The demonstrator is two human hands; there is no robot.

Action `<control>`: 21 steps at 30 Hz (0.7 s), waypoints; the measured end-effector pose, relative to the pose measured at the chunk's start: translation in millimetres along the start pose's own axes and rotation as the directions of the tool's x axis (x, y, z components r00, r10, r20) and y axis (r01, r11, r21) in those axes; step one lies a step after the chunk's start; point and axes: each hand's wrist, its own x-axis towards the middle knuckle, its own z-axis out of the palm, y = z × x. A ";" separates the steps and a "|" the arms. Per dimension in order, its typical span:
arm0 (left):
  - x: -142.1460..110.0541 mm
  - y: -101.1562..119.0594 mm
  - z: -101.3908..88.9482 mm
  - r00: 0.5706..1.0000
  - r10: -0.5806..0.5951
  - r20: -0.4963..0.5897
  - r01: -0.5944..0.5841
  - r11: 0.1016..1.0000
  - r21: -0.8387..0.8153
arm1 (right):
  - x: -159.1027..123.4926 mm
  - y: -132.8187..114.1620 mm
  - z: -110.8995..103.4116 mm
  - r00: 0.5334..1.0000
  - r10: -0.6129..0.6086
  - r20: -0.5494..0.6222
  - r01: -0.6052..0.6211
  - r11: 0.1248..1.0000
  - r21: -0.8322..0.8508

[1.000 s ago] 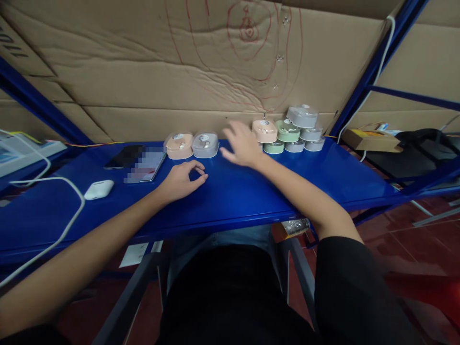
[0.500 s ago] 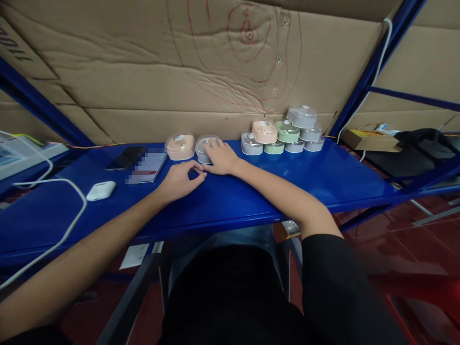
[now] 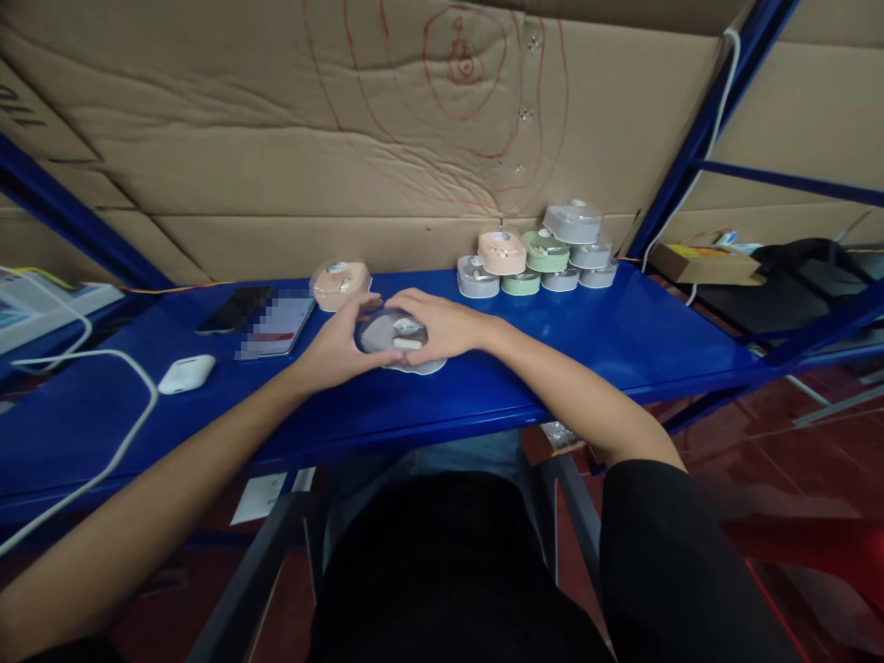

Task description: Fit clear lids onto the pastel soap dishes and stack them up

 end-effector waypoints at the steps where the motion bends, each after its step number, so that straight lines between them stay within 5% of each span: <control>1: -0.3 -0.3 -0.5 0.999 0.004 0.044 -0.003 1.000 -0.025 | -2.9 0.0 -1.4 1.000 -0.025 0.002 0.025 0.999 0.029; 6: -0.5 -0.9 -2.6 0.987 0.048 0.150 -0.040 0.998 -0.056 | -9.7 -1.5 -0.1 0.994 0.093 0.055 -0.092 0.996 -0.020; 15: -1.5 -1.5 -1.3 0.987 0.000 0.160 0.009 0.998 -0.057 | -19.1 13.5 -27.2 0.998 0.057 0.030 -0.060 0.993 0.100; 21: -2.4 -0.6 -3.3 0.975 0.127 0.183 -0.131 0.991 0.009 | -43.1 44.9 -41.8 0.938 0.338 -0.084 -0.335 0.941 0.041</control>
